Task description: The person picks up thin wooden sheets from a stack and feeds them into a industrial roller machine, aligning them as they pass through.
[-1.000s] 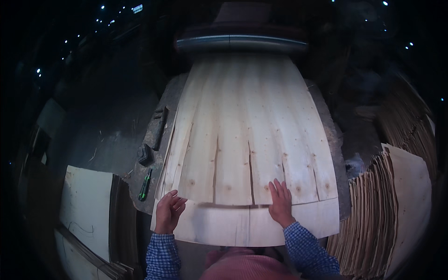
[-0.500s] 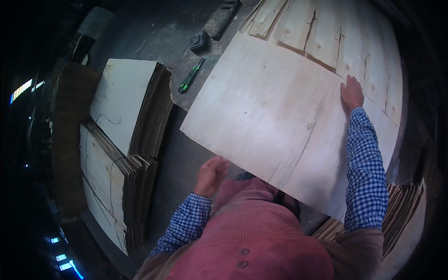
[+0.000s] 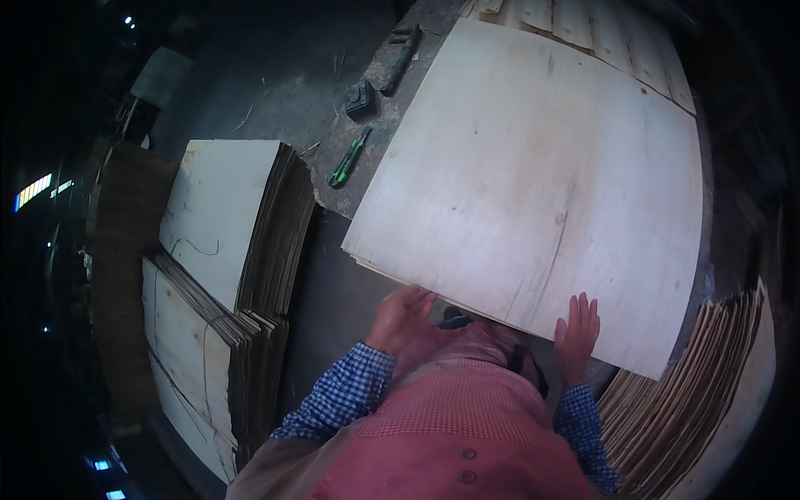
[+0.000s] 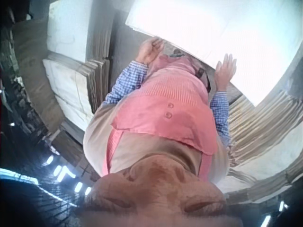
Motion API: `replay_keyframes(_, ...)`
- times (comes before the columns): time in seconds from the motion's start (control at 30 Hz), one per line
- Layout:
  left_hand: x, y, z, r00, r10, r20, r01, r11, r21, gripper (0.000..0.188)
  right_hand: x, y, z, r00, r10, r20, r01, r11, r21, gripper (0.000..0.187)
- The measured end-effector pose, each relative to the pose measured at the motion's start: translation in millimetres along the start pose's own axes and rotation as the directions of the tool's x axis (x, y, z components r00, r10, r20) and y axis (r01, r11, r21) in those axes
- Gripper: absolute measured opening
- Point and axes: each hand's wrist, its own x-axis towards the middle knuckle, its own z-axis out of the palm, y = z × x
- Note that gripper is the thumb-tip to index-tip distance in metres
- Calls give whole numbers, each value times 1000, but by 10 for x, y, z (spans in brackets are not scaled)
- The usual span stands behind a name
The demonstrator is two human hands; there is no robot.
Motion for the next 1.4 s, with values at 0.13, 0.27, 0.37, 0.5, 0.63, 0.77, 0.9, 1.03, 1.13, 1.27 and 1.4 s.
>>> replay_keyframes(0.13, 18, 46, -111, 996, -26, 90, 23, 999, 25, 22, -283, -65, -176, 994, -75, 80, 68, 994, 80, 74)
replay_keyframes(0.27, 142, 94, -117, 992, -75, 98, 60, 986, 153, 20, -150, 88, -466, 988, -114, 106, 107, 992, 65, 79)
replay_keyframes(0.37, 181, 7, -63, 964, -196, 179, 145, 954, 264, 21, -36, 107, -688, 975, -163, 152, 143, 980, 135, 74)
replay_keyframes(0.5, 47, -194, -33, 886, -367, 284, 249, 893, 376, 28, -22, 17, -1022, 960, -258, 103, 247, 963, 109, 58)
replay_keyframes(0.63, -157, -294, 89, 787, -418, 454, 296, 901, 316, 39, -127, -90, -1235, 933, -344, -104, 352, 933, 73, 38)
replay_keyframes(0.77, -147, -203, 498, 821, -288, 493, 302, 952, 52, 49, -181, -142, -1239, 904, -361, -232, 380, 924, 44, 27)
replay_keyframes(0.9, -381, -116, 691, 913, -260, 315, 155, 934, 321, 40, -341, -227, -1428, 964, -227, -137, 238, 969, 67, 32)
replay_keyframes(1.03, -723, -109, 612, 874, -266, 406, 143, 941, 307, 44, -465, -401, -1661, 941, -307, -144, 318, 947, 56, 47)
replay_keyframes(1.13, -449, -114, 872, 870, -285, 403, 137, 924, 358, 40, -80, -372, -1378, 976, -203, -82, 205, 979, 17, 60)
replay_keyframes(1.27, 134, 33, 1180, 831, -91, 549, -69, 962, 264, 36, 933, 145, -665, 980, -140, -143, 146, 989, 28, 66)
replay_keyframes(1.4, 390, 682, 704, 811, 539, 228, -578, 674, 461, 40, 1823, 603, -364, 962, -184, -201, 186, 983, -8, 66)
